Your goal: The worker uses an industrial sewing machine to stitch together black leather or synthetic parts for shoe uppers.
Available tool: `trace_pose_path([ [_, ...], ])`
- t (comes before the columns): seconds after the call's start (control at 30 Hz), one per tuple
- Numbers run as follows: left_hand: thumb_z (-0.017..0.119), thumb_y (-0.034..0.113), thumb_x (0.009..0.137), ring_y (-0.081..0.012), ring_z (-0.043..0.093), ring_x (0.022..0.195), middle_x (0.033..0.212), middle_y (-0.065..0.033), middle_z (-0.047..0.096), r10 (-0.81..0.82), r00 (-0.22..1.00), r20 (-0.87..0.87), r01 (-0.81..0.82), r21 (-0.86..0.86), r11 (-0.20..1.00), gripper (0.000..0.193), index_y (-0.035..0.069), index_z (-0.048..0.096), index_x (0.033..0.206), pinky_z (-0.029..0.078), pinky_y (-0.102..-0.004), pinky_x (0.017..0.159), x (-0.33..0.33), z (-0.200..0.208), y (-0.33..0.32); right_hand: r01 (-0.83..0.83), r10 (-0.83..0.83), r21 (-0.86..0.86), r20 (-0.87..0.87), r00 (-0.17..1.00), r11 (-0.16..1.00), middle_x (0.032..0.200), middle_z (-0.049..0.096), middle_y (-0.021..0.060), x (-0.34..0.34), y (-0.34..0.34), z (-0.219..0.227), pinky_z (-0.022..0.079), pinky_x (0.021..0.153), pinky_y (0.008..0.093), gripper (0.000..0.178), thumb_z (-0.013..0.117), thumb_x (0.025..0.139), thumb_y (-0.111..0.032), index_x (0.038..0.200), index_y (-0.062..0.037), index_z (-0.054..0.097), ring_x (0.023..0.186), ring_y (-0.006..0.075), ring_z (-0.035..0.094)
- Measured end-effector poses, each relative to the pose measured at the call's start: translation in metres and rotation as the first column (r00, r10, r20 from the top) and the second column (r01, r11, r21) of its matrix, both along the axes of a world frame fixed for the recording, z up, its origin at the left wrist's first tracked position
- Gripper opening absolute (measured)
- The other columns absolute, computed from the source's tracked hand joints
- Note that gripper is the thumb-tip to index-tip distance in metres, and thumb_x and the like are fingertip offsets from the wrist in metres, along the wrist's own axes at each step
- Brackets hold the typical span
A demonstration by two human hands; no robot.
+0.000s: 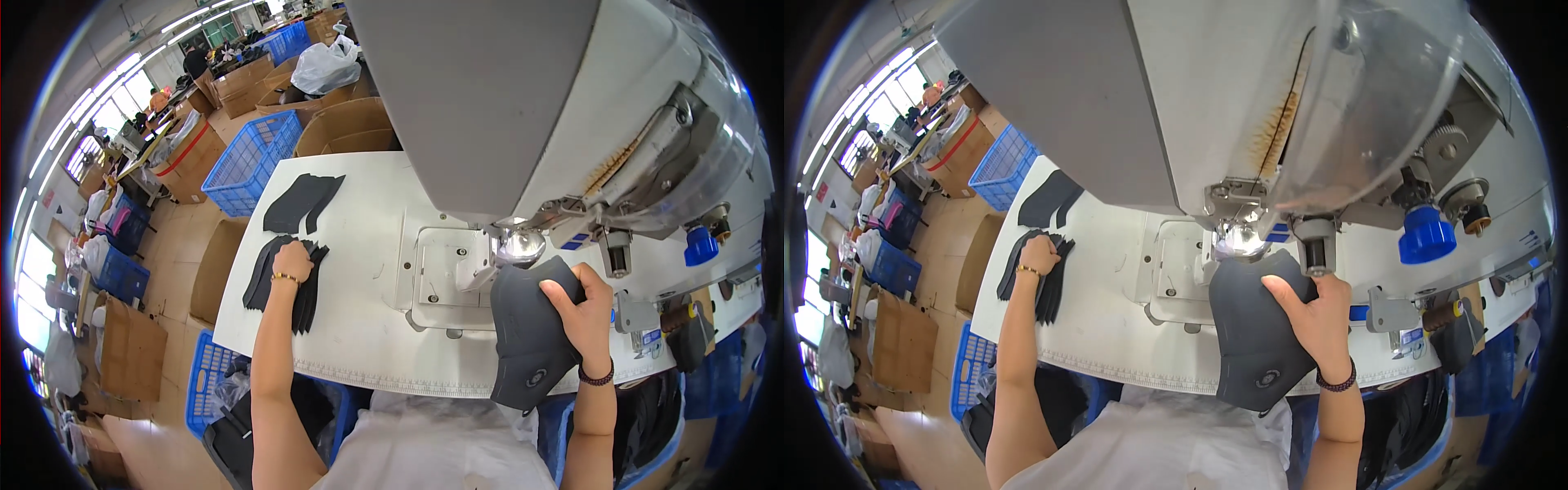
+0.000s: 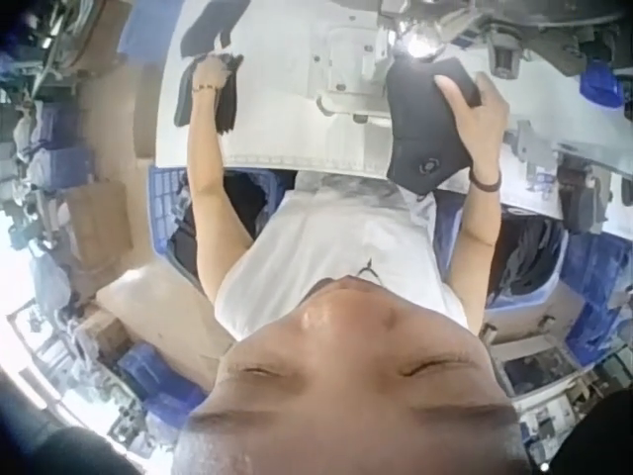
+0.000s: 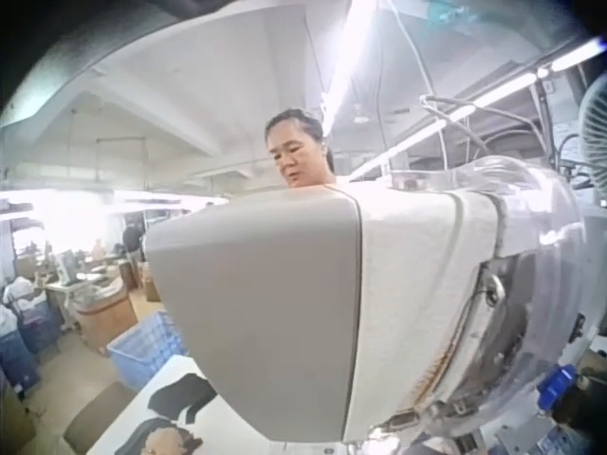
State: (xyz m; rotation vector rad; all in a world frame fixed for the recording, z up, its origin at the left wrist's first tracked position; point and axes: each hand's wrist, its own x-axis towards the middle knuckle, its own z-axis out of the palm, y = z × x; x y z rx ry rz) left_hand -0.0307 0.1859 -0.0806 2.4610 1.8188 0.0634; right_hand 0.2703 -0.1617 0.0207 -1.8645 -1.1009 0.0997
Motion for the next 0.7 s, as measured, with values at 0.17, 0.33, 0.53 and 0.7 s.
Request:
trace_pose_path([
  [0.17, 0.080, 0.016, 0.056, -0.0313, 0.061, 0.077, 0.078, -0.0133, 0.063, -0.031, 0.968, 0.251, 0.025, 0.031, 0.999, 0.030, 0.005, 0.058, 0.073, 0.048, -0.0384, 0.069, 0.004, 0.010, -0.012, 0.003, 0.007, 0.113, -0.089, 0.996, 0.994, 0.062, 0.052, -0.0010, 0.001, 0.005, 0.008, 0.039, 0.055, 0.0211, 0.024, 0.071, 0.074, -0.019, 0.072, -0.0019, 0.055, 0.059, 0.0061, 0.046],
  [0.33, 0.074, 0.015, 0.064, -0.0250, 0.060, 0.065, 0.079, -0.0105, 0.065, -0.261, 0.807, 0.530, 0.212, 0.153, 0.965, 0.023, 0.003, 0.062, 0.079, 0.046, -0.0336, 0.063, 0.011, 0.032, -0.025, 0.029, -0.017, 0.071, -0.163, 0.986, 0.997, 0.068, 0.054, 0.0015, 0.004, 0.015, 0.006, 0.042, 0.061, 0.0225, 0.022, 0.072, 0.072, -0.018, 0.076, -0.0018, 0.057, 0.064, 0.0093, 0.049],
  [0.53, 0.048, -0.011, 0.075, -0.0140, 0.059, 0.097, 0.108, -0.0077, 0.063, -0.028, 0.160, 0.987, 0.847, -0.123, 0.517, 0.048, -0.003, 0.049, 0.123, 0.044, -0.0260, 0.085, 0.080, 0.089, -0.123, -0.024, 0.022, 0.152, 0.014, 1.000, 0.988, 0.068, 0.050, 0.0079, 0.019, 0.014, -0.011, 0.040, 0.058, 0.0301, 0.024, 0.068, 0.070, -0.016, 0.082, -0.0014, 0.054, 0.062, 0.0180, 0.048],
  [0.7, 0.060, -0.013, 0.061, -0.0192, 0.057, 0.070, 0.088, -0.0092, 0.060, -0.846, 0.146, 0.513, 0.752, 0.498, 0.432, 0.051, 0.010, 0.064, 0.107, 0.049, -0.0271, 0.058, 0.124, 0.099, -0.174, 0.039, -0.038, 0.060, -0.009, 0.999, 0.997, 0.086, 0.067, 0.0114, 0.014, 0.015, -0.009, 0.048, 0.071, 0.0290, 0.026, 0.074, 0.069, -0.017, 0.087, 0.0009, 0.067, 0.078, 0.0178, 0.063],
])
